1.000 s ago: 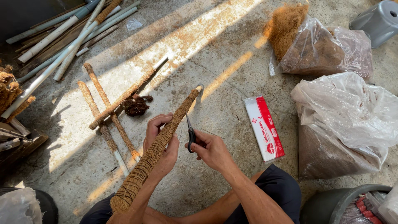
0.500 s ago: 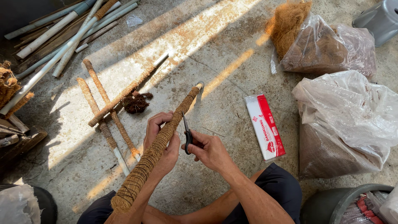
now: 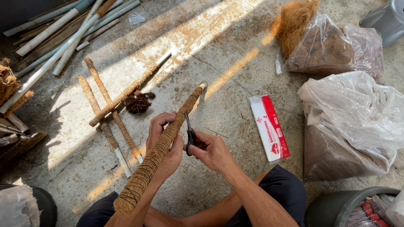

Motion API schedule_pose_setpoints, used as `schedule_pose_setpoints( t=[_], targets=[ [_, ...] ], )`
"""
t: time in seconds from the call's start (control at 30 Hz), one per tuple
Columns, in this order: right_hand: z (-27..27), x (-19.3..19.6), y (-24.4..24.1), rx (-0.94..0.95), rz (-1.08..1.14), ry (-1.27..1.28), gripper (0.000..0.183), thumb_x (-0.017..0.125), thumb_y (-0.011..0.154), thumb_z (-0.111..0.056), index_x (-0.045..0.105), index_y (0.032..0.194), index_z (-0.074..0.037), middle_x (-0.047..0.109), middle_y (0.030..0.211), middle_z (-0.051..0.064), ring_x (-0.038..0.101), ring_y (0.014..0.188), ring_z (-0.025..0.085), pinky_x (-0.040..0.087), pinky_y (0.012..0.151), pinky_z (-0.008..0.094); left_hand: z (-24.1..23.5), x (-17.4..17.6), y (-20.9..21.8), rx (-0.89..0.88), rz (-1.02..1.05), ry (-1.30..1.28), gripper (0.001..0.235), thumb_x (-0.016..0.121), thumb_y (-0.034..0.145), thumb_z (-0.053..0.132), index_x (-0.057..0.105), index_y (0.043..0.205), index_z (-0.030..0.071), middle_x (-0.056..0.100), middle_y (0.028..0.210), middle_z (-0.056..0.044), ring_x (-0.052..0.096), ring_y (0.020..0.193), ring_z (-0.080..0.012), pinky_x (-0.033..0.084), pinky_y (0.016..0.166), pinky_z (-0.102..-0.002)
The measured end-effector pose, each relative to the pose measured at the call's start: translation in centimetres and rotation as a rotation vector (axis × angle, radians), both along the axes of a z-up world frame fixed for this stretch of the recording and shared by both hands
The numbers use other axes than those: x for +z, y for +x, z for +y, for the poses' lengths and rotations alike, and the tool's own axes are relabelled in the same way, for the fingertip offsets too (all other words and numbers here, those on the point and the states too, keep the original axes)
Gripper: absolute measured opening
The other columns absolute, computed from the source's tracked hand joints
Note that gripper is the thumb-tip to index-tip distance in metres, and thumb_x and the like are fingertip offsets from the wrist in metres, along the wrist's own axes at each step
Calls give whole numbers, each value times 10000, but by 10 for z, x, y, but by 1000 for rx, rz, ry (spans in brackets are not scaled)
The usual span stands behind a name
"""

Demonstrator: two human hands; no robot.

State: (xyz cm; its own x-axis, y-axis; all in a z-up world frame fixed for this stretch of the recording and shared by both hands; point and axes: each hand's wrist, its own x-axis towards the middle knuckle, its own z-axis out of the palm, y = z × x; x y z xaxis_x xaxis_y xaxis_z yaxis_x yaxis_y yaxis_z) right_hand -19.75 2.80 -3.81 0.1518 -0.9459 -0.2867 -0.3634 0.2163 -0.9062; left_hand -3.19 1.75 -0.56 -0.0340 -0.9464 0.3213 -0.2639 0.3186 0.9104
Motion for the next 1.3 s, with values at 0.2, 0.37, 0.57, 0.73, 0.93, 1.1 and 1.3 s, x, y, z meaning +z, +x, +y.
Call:
schedule_pose_setpoints(
  t=[0.2,0.37,0.57,0.73,0.93,1.1,1.3],
  targets=[
    [-1,0,-2,18,-22,-54,451,711,883,-158,666,1331,-127,807,891,2,716,680,61,627,589,272,-1,0,0,14,-19,19,382,590,924,-56,495,1278,53,536,1341,-144,582,1328,-269,582,989,-330],
    [1,9,1,53,94,10,455,780,887,-182,678,1324,-107,783,824,98,679,653,128,569,579,322,0,-1,-1,17,-12,-26,384,586,938,-67,497,1295,42,535,1353,-150,573,1347,-276,562,1032,-346],
    [1,-1,1,50,-11,-10,515,756,860,-230,665,1353,-109,785,822,25,686,633,106,580,556,301,1,-1,-1,29,-8,4,375,597,933,-56,506,1281,49,547,1351,-140,594,1331,-268,586,973,-328],
    [2,-7,-2,24,-89,-54,482,730,884,-191,651,1346,-78,796,852,16,720,674,85,615,580,285,1,-2,-1,20,-11,7,382,591,935,-55,502,1291,50,537,1366,-148,596,1320,-262,589,976,-328],
    [3,-1,-1,56,47,-39,401,780,898,-167,716,1276,-49,776,785,91,670,637,125,558,558,321,1,-5,-2,14,0,5,405,577,924,-67,491,1303,48,540,1380,-159,583,1348,-275,556,1056,-360],
    [1,-1,-1,-13,-131,-66,490,714,863,-241,650,1331,-108,778,830,-63,703,642,45,599,550,266,1,-4,-2,19,24,11,371,573,962,-57,471,1304,45,558,1394,-152,571,1374,-284,541,1086,-375],
    [3,12,-6,114,77,-119,287,838,833,-214,771,1043,-30,634,615,-11,558,527,87,434,479,289,3,-3,-1,6,28,-6,358,543,965,-80,478,1293,47,584,1405,-140,566,1390,-275,536,1100,-371]
  ],
)
